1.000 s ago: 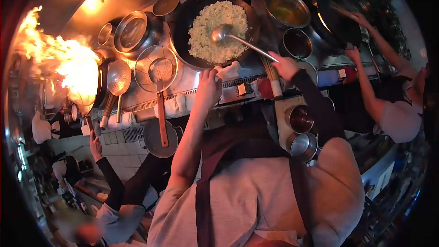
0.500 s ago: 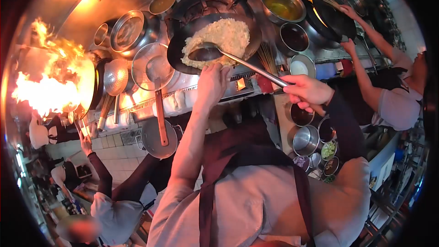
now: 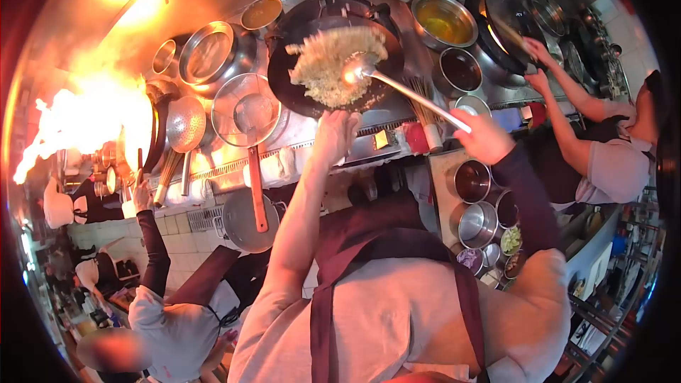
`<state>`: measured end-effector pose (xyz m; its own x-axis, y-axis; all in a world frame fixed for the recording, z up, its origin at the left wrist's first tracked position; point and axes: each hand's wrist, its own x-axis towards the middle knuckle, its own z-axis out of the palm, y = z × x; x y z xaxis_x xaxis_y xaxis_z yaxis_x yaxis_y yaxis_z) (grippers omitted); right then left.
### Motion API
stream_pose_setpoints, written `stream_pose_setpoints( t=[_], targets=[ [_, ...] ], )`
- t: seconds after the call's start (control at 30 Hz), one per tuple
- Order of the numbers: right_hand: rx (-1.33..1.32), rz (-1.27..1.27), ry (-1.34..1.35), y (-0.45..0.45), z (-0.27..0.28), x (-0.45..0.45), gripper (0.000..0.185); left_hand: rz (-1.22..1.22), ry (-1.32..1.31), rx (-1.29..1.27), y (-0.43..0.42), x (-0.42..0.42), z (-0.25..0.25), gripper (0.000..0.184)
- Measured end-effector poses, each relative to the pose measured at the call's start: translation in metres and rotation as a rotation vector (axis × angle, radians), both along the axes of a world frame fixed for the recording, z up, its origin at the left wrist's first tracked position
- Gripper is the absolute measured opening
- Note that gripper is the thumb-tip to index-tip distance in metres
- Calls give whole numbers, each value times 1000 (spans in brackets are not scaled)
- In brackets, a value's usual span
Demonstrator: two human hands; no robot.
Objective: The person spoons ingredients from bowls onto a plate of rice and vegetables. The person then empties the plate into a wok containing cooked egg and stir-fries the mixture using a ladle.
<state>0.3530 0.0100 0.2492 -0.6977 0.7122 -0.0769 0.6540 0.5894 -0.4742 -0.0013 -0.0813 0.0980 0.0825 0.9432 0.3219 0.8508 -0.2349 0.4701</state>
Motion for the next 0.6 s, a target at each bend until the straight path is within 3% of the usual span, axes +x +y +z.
stream_pose_setpoints(
  t=[0.03, 0.1, 0.17, 0.2, 0.23, 0.27, 0.37, 0.4, 0.43, 0.5, 0.53, 0.57, 0.6],
  targets=[
    [33, -34, -236, 3, 55, -9, 42, -21, -4, 5, 13, -11, -24, 16],
    [290, -39, -305, 33, 70, -15, 45, -26, -6, -34, 34, -24, -55, 18],
    [478, 5, -168, 62, 43, -34, 53, 12, -13, -138, 48, -26, -71, 22],
    [538, -19, -252, 65, 10, -56, 42, 57, -24, -240, 46, -22, -59, 27],
    [283, -31, -514, 80, -44, -81, 35, 72, -43, -204, 47, -22, -57, 28],
    [74, -162, -386, 75, -101, -113, 34, 83, -66, -172, 46, -21, -58, 28],
    [-136, -268, -279, 34, -217, -190, 61, 91, -46, -177, 44, -21, -62, 30],
    [-235, -182, -179, 23, -188, -199, 61, 98, -27, -141, 43, -24, -69, 29],
    [-287, -210, 62, 28, -221, -206, 56, 93, -15, -109, 39, -25, -74, 29],
    [-1444, -396, 785, 27, -214, -198, 31, 78, -30, 2, 31, -25, -72, 29],
    [-1765, -210, 1111, 19, -204, -177, 16, 70, -102, -364, 34, -30, -72, 28],
    [-1882, -202, 1246, 11, -218, -157, 18, 94, -2, -198, 33, -28, -75, 26],
    [-1540, -265, 1059, 0, -265, -154, 26, 127, -17, -60, 32, -22, -70, 25]
  ],
)
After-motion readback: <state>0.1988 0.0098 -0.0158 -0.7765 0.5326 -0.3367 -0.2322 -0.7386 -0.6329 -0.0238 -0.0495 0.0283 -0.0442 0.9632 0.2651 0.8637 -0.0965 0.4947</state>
